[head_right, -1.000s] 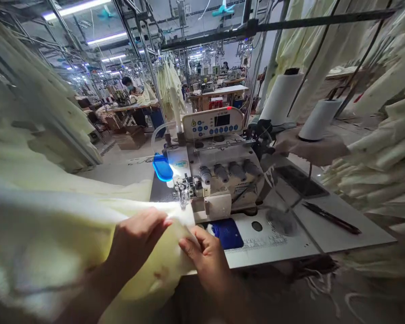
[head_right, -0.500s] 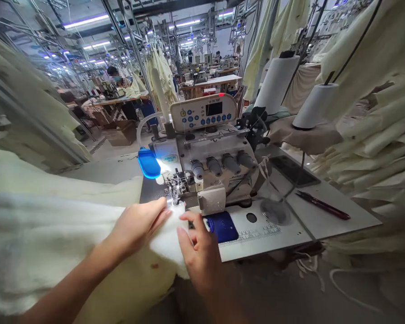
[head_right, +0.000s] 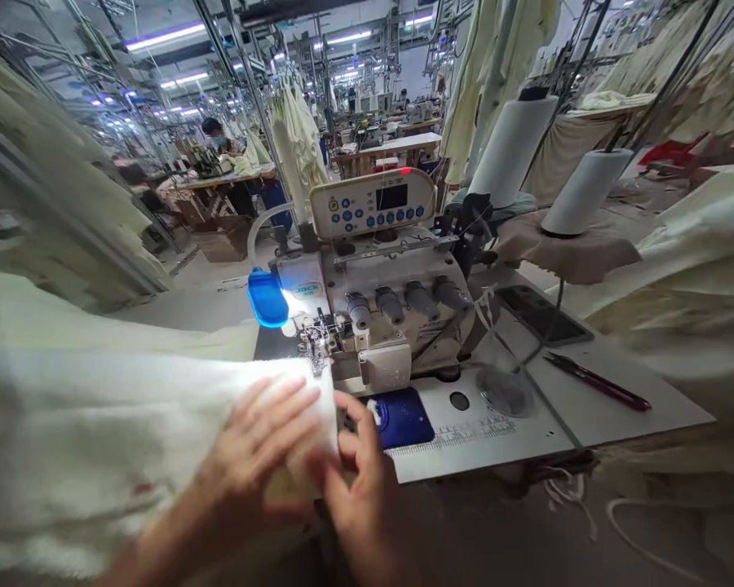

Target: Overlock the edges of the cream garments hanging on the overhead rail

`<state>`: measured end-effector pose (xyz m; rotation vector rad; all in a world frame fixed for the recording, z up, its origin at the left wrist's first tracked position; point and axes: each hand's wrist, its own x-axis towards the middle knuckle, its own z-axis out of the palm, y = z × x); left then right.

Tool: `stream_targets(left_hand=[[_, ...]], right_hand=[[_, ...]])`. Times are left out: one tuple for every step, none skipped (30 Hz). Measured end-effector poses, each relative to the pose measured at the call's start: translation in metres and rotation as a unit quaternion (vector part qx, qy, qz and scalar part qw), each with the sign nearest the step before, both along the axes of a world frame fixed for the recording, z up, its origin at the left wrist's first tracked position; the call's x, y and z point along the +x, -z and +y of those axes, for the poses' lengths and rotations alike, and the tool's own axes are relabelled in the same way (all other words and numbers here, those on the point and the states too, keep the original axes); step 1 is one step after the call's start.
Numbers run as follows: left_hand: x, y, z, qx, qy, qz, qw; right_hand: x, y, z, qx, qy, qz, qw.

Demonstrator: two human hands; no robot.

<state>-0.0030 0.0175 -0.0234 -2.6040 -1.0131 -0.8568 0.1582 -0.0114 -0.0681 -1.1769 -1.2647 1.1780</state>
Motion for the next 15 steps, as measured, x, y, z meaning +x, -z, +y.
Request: stream_targets(left_hand=[[0.002,0.009,-0.011,0.018,0.021,-0.026,0.999],[0.004,0.017,-0.019,0.024,0.028,-0.046,0.998],[0.005,0.024,-0.024,0.028,0.03,-0.064,0.997],[0.007,0.029,-0.027,0.031,0.029,-0.082,0.996],[0.008,0.032,-0.028,0.031,0.027,-0.1,0.994],[0.008,0.034,-0.029,0.029,0.025,-0.114,0.993],[0.008,0.033,-0.029,0.028,0.021,-0.127,0.991],[0.008,0.032,-0.03,0.03,0.013,-0.139,0.99],[0.008,0.029,-0.032,0.031,0.007,-0.144,0.989],[0.008,0.027,-0.034,0.029,0.0,-0.143,0.989],[0.009,0.024,-0.037,0.024,-0.008,-0.14,0.99],[0.01,0.021,-0.04,0.017,-0.013,-0.136,0.99],[0.011,0.019,-0.042,0.013,-0.015,-0.132,0.991],[0.012,0.017,-0.044,0.013,-0.013,-0.129,0.991],[0.013,0.015,-0.046,0.016,-0.007,-0.13,0.991]], right_hand=[[0.0,0.006,-0.006,0.019,0.021,-0.006,1.0],[0.0,0.01,-0.009,0.039,0.051,-0.02,0.998],[0.0,0.013,-0.008,0.055,0.081,-0.035,0.995],[-0.001,0.015,-0.005,0.061,0.094,-0.041,0.993],[-0.002,0.015,-0.001,0.052,0.08,-0.039,0.995],[-0.003,0.014,0.002,0.034,0.042,-0.031,0.998],[-0.004,0.012,0.005,0.01,-0.008,-0.02,1.0],[-0.003,0.009,0.005,-0.013,-0.056,-0.01,0.998],[-0.003,0.006,0.002,-0.033,-0.091,-0.003,0.995],[-0.001,0.003,-0.003,-0.048,-0.11,0.0,0.993],[0.002,-0.001,-0.009,-0.057,-0.11,-0.001,0.992],[0.004,-0.005,-0.016,-0.064,-0.105,-0.007,0.992],[0.008,-0.008,-0.022,-0.068,-0.099,-0.015,0.993],[0.011,-0.011,-0.027,-0.067,-0.091,-0.028,0.993],[0.014,-0.014,-0.031,-0.065,-0.084,-0.043,0.993]])
